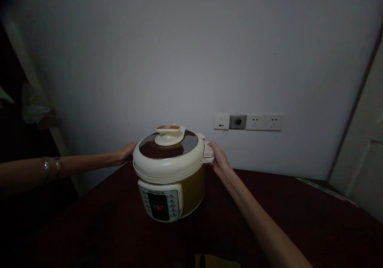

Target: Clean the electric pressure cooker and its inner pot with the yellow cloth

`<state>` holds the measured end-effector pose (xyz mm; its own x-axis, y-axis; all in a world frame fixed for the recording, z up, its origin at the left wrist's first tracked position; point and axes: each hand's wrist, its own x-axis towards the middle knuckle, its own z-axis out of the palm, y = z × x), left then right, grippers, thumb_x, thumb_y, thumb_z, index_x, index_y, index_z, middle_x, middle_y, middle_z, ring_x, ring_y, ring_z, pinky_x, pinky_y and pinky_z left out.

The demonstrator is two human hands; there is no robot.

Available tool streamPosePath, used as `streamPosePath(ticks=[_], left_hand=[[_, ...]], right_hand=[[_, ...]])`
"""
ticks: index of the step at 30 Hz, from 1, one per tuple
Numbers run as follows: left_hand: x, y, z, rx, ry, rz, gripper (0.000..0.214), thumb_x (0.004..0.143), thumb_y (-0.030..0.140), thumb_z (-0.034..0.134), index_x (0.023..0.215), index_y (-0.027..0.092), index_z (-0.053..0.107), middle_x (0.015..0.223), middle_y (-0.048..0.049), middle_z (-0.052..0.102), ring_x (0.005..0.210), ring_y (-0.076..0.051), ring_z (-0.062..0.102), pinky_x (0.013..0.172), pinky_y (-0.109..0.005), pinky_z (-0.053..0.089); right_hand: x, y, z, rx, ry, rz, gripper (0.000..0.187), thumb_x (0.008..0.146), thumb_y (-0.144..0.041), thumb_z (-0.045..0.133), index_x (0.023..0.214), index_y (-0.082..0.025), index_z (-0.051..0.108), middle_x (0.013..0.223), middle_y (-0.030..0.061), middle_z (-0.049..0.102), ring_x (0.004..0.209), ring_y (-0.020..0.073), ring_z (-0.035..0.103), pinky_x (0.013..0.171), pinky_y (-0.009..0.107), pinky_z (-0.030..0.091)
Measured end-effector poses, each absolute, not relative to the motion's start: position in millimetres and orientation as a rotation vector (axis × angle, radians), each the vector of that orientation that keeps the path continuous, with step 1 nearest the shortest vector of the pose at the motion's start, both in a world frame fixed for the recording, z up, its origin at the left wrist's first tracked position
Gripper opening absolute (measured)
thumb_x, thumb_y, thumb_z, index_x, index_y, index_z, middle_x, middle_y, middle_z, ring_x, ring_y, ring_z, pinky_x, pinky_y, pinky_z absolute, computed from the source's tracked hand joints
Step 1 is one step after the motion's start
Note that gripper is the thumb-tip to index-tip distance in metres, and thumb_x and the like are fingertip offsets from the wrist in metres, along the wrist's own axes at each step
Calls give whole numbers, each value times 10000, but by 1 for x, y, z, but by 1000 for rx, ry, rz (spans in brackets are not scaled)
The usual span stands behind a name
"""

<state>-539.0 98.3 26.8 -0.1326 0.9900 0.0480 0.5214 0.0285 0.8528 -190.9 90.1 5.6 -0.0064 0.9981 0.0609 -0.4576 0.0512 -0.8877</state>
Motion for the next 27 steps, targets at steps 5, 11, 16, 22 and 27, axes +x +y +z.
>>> streamPosePath(ticks=[5,11,16,22,27], left_hand=[[-543,120,20,1626,1551,905,477,847,511,388,558,150,505,404,14,472,337,-76,352,369,-221,242],[-546,134,8,1726,1349,745,528,809,622,371,560,173,493,427,19,451,326,-80,351,345,-228,274],[-548,134,8,1770,1332,645,523,820,604,348,552,175,483,464,5,461,345,-85,373,356,-241,314],[-545,134,13,1767,1370,647,483,829,570,348,592,172,488,504,-7,467,384,-105,397,373,-264,339],[-546,134,13,1810,1374,614,528,831,592,309,628,160,533,536,-26,501,388,-107,410,380,-269,365]], right_hand=[[-196,71,3,-842,-818,1289,129,721,-242,519,615,-171,501,391,-62,464,257,45,354,212,146,212],[-196,64,-6,-903,-722,1239,190,772,-228,475,598,-164,516,373,-54,458,224,43,344,192,133,202],[-194,65,-7,-930,-670,1240,165,761,-217,499,605,-166,522,386,-47,478,237,46,368,194,123,201],[-193,65,-9,-935,-675,1250,177,738,-231,505,570,-175,493,357,-59,443,220,43,324,196,132,192],[-194,65,-7,-925,-685,1276,170,724,-237,518,569,-173,490,356,-59,444,225,39,326,198,123,199]])
